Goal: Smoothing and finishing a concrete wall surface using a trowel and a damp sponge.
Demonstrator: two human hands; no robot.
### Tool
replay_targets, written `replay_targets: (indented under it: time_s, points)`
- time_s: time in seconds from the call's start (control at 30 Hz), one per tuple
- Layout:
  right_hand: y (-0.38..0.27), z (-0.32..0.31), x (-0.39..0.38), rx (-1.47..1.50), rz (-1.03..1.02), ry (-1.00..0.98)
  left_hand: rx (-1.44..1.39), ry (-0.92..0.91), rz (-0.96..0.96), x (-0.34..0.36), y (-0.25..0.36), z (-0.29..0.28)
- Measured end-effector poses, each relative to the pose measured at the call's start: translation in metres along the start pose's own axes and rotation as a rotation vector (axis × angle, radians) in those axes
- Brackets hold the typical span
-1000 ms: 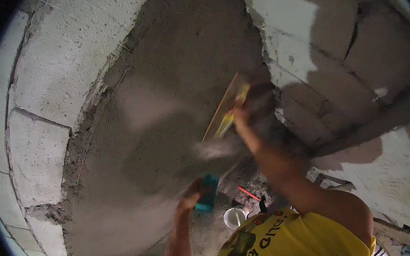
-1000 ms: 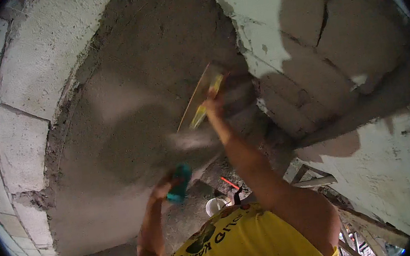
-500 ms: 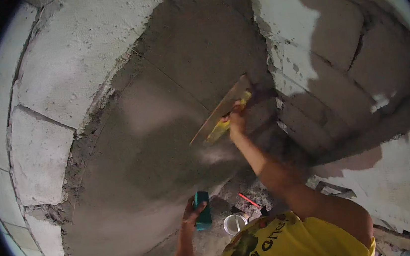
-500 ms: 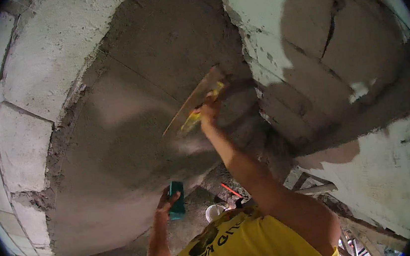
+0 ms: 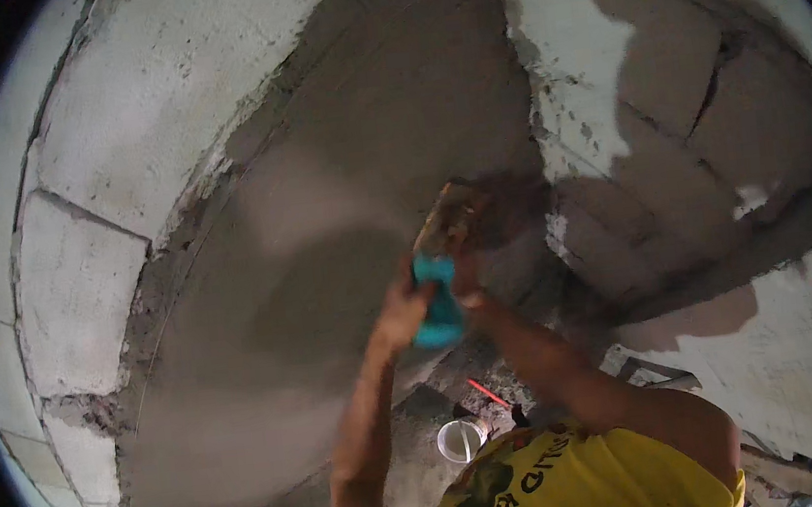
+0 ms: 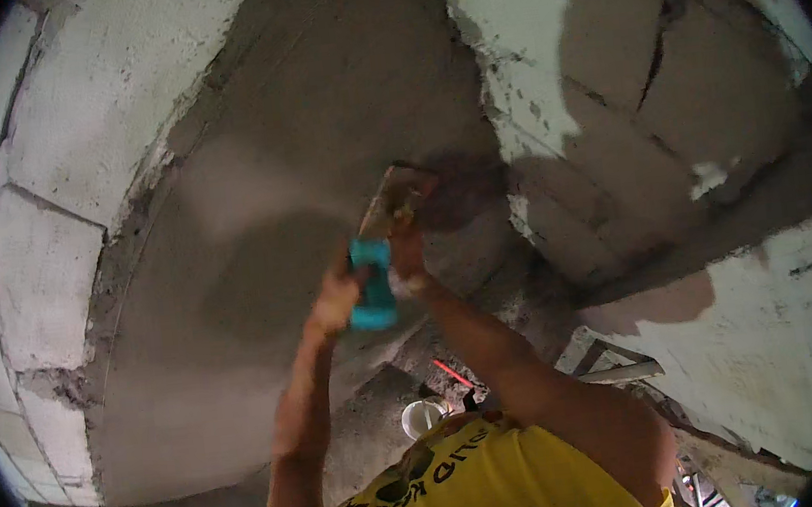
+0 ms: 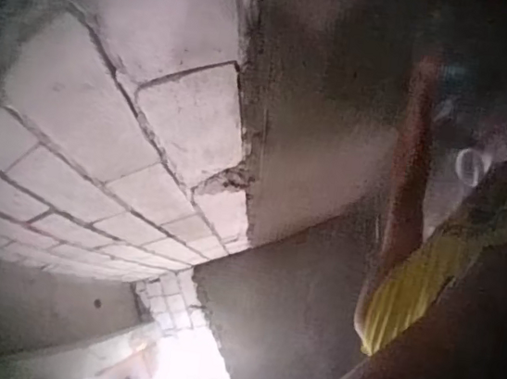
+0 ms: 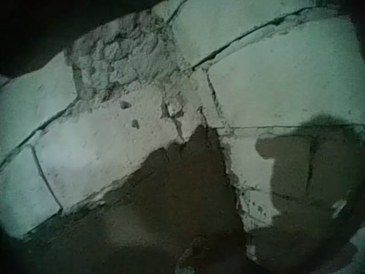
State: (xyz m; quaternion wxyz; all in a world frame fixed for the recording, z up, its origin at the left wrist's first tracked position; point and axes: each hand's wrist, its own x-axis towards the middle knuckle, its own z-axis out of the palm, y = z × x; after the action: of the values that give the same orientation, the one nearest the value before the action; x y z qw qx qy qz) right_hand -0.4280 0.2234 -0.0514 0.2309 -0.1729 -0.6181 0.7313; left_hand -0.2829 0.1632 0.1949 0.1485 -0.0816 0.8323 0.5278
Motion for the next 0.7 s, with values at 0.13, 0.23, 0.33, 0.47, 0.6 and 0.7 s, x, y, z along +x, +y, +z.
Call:
replay_targets:
  time_s: [0.13, 0.23, 0.33, 0.47, 0.6, 0.7]
  points:
    - [-0.167, 0.061, -0.05, 0.089, -0.273, -0.223, 0.281, 0.412, 0.192, -0.027, -0.008, -0.095]
    - [-0.216, 0.039, 0.038, 0.353, 0.065, -0.324, 0.101, 0.326, 0.206, -0.08, -0.115, -0.087]
    - [-0.152, 0.018, 0.059, 0.435, 0.174, -0.038, 0.251, 0.204, -0.305, -0.109, -0.163, -0.049]
    - [-0.209, 0.065, -0.047, 0.412, 0.136, -0.382, 0.409, 0.418, -0.576, -0.242, -0.288, -0.105]
    - [-0.204, 0.058, 0.063, 0.182, -0.412, -0.137, -0.102, 0.411, -0.685, -0.287, -0.296, -0.086]
    - [-0.171, 0.026, 0.037, 0.292, 0.153, -0.139, -0.236, 0.476, -0.725, -0.306, -0.29, -0.084]
